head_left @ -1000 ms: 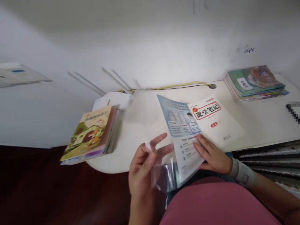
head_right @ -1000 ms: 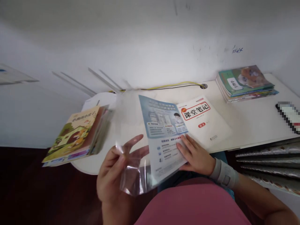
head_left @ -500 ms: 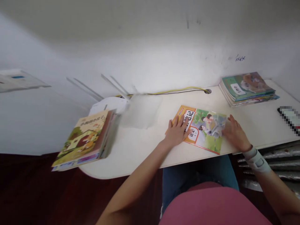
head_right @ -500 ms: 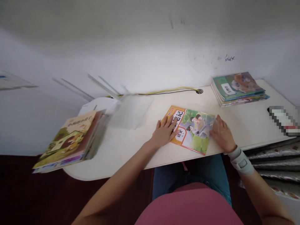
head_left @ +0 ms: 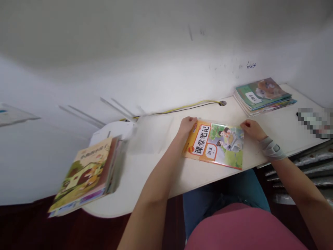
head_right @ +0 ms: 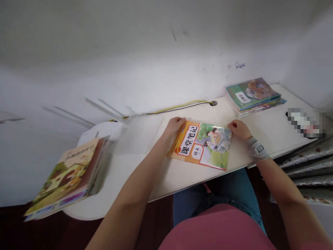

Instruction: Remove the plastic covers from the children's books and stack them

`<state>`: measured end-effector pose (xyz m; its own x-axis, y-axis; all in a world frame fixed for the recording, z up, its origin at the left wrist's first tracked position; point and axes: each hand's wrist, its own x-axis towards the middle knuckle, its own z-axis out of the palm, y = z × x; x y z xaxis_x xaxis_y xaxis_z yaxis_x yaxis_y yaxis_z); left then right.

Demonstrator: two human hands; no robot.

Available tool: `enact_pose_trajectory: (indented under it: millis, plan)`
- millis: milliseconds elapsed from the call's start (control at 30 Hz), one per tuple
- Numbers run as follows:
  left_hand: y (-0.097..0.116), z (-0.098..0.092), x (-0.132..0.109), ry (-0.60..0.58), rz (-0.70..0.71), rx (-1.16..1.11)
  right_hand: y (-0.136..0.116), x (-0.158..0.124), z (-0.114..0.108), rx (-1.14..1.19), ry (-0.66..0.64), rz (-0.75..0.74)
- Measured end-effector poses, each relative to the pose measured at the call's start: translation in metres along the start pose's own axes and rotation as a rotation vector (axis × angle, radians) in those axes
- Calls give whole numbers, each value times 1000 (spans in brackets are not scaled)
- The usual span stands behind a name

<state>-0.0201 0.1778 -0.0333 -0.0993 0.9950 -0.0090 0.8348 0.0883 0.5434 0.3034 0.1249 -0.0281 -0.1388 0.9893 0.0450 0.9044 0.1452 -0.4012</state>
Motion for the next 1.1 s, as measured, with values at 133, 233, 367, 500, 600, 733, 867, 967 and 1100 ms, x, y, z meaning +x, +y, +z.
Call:
enact_pose_trajectory:
  millis: [133, 233, 367, 500, 600, 733, 867, 967, 1100]
  plan:
    - [5, 3, 2, 59, 16, 53, -10, 2, 6, -56, 51, 42]
    - [6, -1, -5, 104, 24, 176, -22, 7, 13, -200, 74, 53]
    - [4, -1, -20, 162, 27, 326, -39, 29, 19, -360, 41, 25]
    - [-2, -1, -31, 178, 7, 403, -48, 49, 25, -370, 32, 8]
    - [1, -6, -38, 179, 51, 490, -49, 53, 29, -368, 52, 2]
    - [25, -7, -51, 106, 211, 555, -47, 52, 32, -346, 67, -12]
    - [53, 14, -68, -68, 222, 517, -42, 55, 32, -314, 76, -18]
    - [58, 34, -76, -112, 191, 498, -35, 56, 24, -284, 75, 5]
    - [51, 47, -81, -34, 194, 492, -51, 47, 16, -205, 234, -78]
